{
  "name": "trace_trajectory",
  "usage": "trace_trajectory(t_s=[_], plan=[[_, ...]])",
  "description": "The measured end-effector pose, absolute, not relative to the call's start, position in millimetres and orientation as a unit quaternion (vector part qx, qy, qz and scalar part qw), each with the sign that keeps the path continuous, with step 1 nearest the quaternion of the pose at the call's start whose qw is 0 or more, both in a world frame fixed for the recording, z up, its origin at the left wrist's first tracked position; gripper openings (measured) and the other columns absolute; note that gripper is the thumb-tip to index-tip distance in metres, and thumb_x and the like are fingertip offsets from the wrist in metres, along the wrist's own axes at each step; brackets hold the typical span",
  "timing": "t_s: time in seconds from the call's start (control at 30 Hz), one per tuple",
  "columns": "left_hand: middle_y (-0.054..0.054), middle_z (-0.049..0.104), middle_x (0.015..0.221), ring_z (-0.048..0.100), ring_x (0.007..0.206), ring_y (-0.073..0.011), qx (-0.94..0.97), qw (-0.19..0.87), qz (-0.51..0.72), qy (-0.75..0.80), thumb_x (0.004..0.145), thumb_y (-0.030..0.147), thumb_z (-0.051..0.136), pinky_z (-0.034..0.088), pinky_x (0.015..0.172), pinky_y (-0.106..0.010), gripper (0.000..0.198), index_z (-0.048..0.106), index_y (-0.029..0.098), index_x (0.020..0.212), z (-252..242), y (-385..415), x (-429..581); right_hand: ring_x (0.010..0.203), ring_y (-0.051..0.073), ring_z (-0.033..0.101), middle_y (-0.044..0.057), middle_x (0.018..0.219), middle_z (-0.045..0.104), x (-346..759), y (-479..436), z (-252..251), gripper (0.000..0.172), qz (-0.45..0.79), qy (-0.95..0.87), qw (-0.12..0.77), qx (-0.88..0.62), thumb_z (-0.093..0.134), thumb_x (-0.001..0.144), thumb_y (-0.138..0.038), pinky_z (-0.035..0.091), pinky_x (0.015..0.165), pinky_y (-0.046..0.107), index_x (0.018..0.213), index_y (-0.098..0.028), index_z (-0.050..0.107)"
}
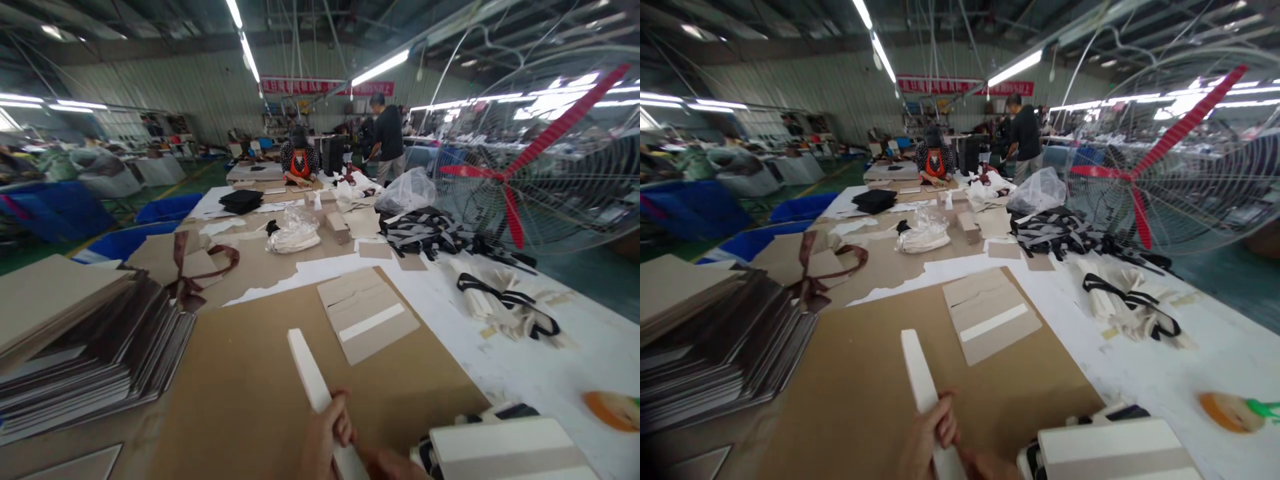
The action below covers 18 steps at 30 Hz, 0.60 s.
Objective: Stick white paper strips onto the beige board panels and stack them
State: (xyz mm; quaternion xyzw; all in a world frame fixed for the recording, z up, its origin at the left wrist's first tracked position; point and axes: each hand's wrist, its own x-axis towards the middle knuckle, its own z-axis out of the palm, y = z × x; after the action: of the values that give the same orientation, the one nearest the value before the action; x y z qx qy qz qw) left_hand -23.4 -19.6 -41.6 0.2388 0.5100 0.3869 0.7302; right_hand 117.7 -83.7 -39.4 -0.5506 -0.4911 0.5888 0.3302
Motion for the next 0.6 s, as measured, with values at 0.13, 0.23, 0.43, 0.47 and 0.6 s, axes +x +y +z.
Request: trace_trajectory(t_s=[0.13, 0.23, 0.43, 0.47, 0.6], plan=[[0.007, 0.047, 0.051, 0.044, 0.044, -0.0072, 0.241, 0.662, 0.397, 0.588, 0.064, 0.040, 0.073, 0.035, 0.045, -0.019, 0.036, 0.063, 0.016, 0.088, -55.8, 33.2, -37.9, 0.089, 0.024, 0.067, 0.007, 0.097, 0.074, 191.0, -34.8, -47.0, 0.041, 0.405, -0.525, 0.313, -0.680, 0.055, 0.075, -0.043, 0.052, 0.081, 0.034, 0.105, -0.021, 0.072], [-0.001, 0.061, 0.067, 0.058, 0.059, -0.0112, 0.259, 0.612, 0.384, 0.641, 0.063, 0.024, 0.069, 0.042, 0.051, -0.021, 0.030, 0.063, 0.015, 0.092, -68.2, 78.1, -32.7, 0.088, 0.025, 0.067, 0.009, 0.095, 0.073, 260.5, 36.4, -60.9, 0.039, 0.330, -0.501, 0.316, -0.735, 0.049, 0.079, -0.037, 0.052, 0.081, 0.038, 0.106, -0.017, 0.069], [-0.001, 0.063, 0.067, 0.060, 0.062, -0.0165, 0.368, 0.520, 0.323, 0.700, 0.059, 0.021, 0.070, 0.042, 0.051, -0.024, 0.026, 0.065, 0.016, 0.085, -89.0, 132.9, 0.8, 0.109, 0.021, 0.060, 0.005, 0.110, 0.070, 339.3, 161.0, -104.4, 0.030, 0.240, -0.492, 0.325, -0.771, 0.046, 0.090, -0.029, 0.043, 0.098, 0.038, 0.113, -0.021, 0.064], [-0.001, 0.063, 0.064, 0.060, 0.061, -0.0179, 0.385, 0.508, 0.309, 0.706, 0.059, 0.024, 0.071, 0.041, 0.051, -0.025, 0.024, 0.065, 0.016, 0.081, -92.4, 134.5, 6.0, 0.109, 0.021, 0.060, 0.006, 0.112, 0.068, 344.2, 174.5, -111.4, 0.029, 0.234, -0.496, 0.322, -0.772, 0.047, 0.092, -0.030, 0.043, 0.098, 0.039, 0.113, -0.020, 0.063], [-0.002, 0.064, 0.060, 0.061, 0.064, -0.0217, 0.426, 0.445, 0.273, 0.739, 0.053, 0.030, 0.079, 0.042, 0.055, -0.028, 0.027, 0.064, 0.018, 0.073, -100.4, 129.3, 19.2, 0.108, 0.022, 0.060, 0.009, 0.119, 0.063, 353.4, 215.1, -133.5, 0.032, 0.215, -0.518, 0.304, -0.770, 0.053, 0.093, -0.037, 0.044, 0.096, 0.046, 0.116, -0.016, 0.059]])
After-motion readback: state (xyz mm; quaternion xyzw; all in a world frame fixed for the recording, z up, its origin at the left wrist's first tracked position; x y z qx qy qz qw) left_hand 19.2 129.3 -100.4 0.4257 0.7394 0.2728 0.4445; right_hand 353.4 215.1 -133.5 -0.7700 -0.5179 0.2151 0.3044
